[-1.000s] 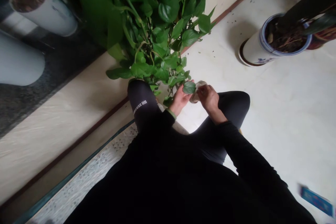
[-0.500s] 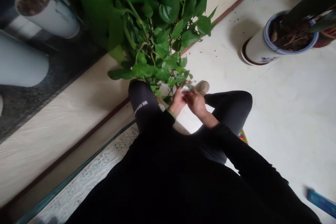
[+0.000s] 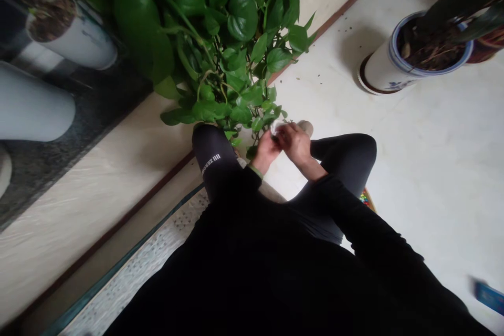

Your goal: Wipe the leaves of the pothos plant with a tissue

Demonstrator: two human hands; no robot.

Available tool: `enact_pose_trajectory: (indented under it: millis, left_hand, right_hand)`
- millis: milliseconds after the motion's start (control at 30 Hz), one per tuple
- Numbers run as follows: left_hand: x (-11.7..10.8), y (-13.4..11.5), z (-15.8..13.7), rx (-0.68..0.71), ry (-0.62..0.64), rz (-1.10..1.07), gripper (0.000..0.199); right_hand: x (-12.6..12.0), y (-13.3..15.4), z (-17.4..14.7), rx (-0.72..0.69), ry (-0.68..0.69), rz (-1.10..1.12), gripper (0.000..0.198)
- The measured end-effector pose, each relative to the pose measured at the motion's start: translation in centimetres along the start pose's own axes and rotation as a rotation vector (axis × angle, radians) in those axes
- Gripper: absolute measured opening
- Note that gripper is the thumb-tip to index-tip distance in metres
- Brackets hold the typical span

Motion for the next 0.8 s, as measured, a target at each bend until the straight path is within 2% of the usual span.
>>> enact_pose_trajectory:
  millis: [100, 233, 300, 367, 433, 500, 567, 633, 700, 800]
  left_hand:
    - [-0.3, -0.4, -0.3, -0.002, 0.017, 0.068, 0.031]
    - [-0.5, -0.9, -0.5, -0.02, 0.106, 0.04, 0.037]
    - [-0.4, -1.0, -0.5, -0.019, 0.129, 0.034, 0.039]
    - [-0.2, -1.0, -0.6, -0.003, 0.124, 0.044, 0.041]
    - [0.1, -0.8, -0.7, 0.003, 0.099, 0.054, 0.043]
    - [0.5, -0.6, -0.9, 0.003, 0.092, 0.057, 0.045]
    - [0.7, -0.5, -0.9, 0.012, 0.088, 0.064, 0.046]
    - [0.5, -0.5, -0.9, 0.025, 0.049, 0.082, 0.044]
    - [0.1, -0.6, -0.7, 0.027, 0.007, 0.095, 0.041]
    - [-0.4, -0.9, -0.4, 0.013, 0.042, 0.086, 0.038]
  right_hand:
    - [0.0, -2.4, -0.1, 0.165, -0.064, 0.05, 0.029]
    - [-0.5, -5.8, -0.5, 0.382, -0.058, 0.18, 0.022]
    - [-1.0, -6.3, -0.6, 0.451, -0.138, 0.264, 0.021]
    - [-1.5, -5.4, -0.7, 0.408, -0.273, 0.294, 0.022]
    - [-1.6, -3.3, -0.8, 0.248, -0.316, 0.252, 0.024]
    - [-1.2, -0.9, -0.9, 0.061, -0.213, 0.176, 0.023]
    - [-0.4, 0.7, -0.8, -0.026, -0.073, 0.1, 0.02]
    - [0.2, 0.6, -0.7, 0.024, -0.008, 0.058, 0.02]
    - [0.3, -0.9, -0.5, 0.141, -0.013, 0.046, 0.023]
    - [-0.6, -3.8, -0.4, 0.29, -0.055, 0.046, 0.026]
Point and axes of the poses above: each hand's wrist, its own z-axis towards the middle knuckle, its own x-axis out of the palm, y = z × x, the point moved 1 cm from there along z, towards the middle knuckle, and after that the axes turned 11 degrees about -z, right-handed, at the moved point
